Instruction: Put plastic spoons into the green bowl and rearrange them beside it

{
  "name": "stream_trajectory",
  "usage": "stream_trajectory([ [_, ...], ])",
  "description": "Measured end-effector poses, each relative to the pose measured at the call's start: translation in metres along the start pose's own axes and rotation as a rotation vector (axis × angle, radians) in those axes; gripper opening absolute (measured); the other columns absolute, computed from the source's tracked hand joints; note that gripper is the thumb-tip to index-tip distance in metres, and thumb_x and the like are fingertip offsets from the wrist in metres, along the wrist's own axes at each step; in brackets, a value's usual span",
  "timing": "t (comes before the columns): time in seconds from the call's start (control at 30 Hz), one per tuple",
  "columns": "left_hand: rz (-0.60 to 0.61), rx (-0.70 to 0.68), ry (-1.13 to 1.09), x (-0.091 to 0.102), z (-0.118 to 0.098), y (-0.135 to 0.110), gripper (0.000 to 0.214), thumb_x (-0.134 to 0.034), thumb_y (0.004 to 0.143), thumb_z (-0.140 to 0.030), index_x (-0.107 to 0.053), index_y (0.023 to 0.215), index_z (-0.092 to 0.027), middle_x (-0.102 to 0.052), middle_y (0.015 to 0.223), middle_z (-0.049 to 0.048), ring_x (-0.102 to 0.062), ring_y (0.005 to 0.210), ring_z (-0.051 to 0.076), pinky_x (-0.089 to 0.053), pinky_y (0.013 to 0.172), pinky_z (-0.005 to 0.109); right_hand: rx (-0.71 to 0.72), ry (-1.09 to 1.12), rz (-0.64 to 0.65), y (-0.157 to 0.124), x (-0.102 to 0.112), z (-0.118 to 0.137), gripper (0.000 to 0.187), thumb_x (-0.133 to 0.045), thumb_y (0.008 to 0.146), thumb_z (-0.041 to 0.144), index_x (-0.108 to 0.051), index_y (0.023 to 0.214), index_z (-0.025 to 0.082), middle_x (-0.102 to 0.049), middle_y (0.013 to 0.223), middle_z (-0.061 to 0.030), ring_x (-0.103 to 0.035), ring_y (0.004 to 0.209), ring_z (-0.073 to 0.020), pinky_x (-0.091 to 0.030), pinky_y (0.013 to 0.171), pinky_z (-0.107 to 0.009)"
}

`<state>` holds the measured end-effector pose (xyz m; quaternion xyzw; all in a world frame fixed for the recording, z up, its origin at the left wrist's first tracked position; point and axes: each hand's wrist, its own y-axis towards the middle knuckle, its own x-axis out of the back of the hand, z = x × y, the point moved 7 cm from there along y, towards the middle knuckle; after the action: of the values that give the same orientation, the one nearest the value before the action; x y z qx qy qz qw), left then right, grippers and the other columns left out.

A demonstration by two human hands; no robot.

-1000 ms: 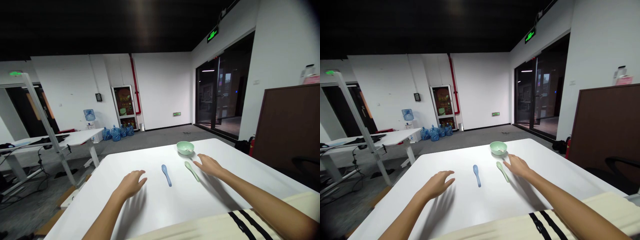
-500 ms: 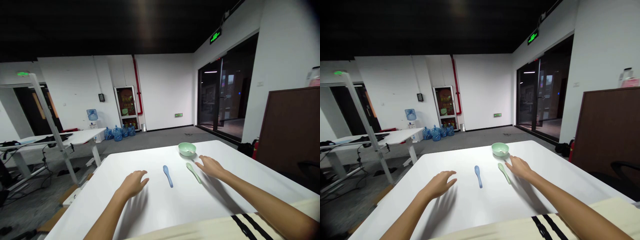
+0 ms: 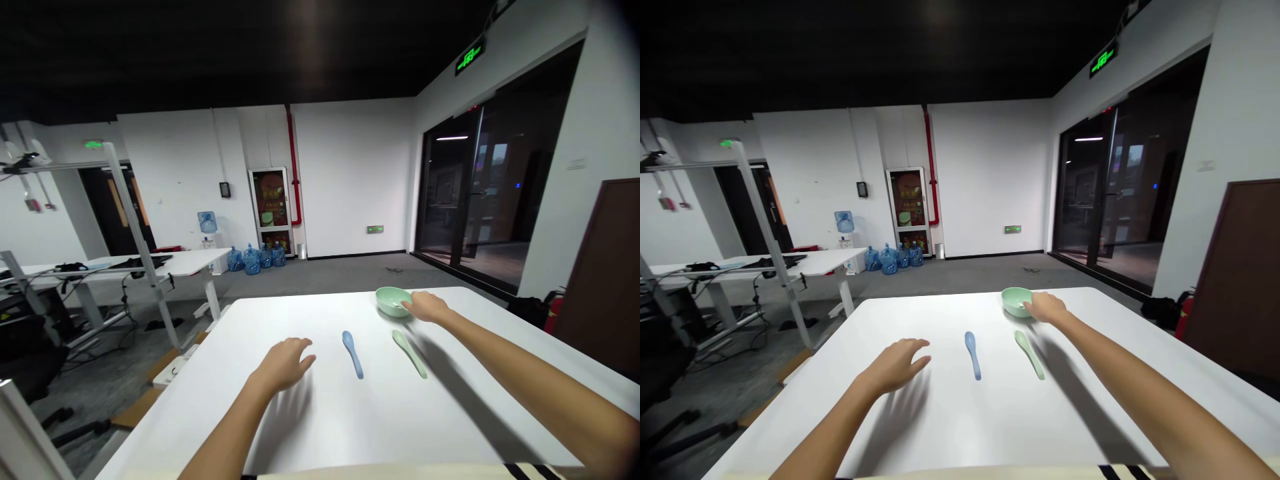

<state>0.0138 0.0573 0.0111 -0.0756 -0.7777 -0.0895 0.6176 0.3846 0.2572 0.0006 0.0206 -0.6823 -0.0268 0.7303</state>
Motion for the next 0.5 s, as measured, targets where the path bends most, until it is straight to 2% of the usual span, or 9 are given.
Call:
stream_trajectory([
  [0.27,0.005,0.0,-0.018,0.001,0.003,0.004,0.052,-0.038,0.093,-0.05,-0.055,0.134,-0.024,-0.061,0.135,0.0082,-0.055,0.123,0.03,-0.043,0.1,0.044,-0.007,-0.013,0.028,0.04,-0.01,-0.002,0.047,-0.042,0.09,0.048,-0.068,0.107,0.013,-0.066,0.114,-0.0208,-0.063,0.103,-0.0335,-0.046,0.078,-0.039],
  [0.5,0.007,-0.005,-0.023,0.002,0.003,0.007,0.052,-0.038,0.093,-0.051,-0.055,0.133,-0.024,-0.062,0.134,0.008,-0.056,0.122,0.03,-0.044,0.099,0.044,-0.02,0.03,0.069,0.063,-0.035,-0.003,0.048,-0.048,0.085,0.052,-0.066,0.11,0.015,-0.065,0.116,-0.0183,-0.063,0.102,-0.0323,-0.047,0.077,-0.039],
])
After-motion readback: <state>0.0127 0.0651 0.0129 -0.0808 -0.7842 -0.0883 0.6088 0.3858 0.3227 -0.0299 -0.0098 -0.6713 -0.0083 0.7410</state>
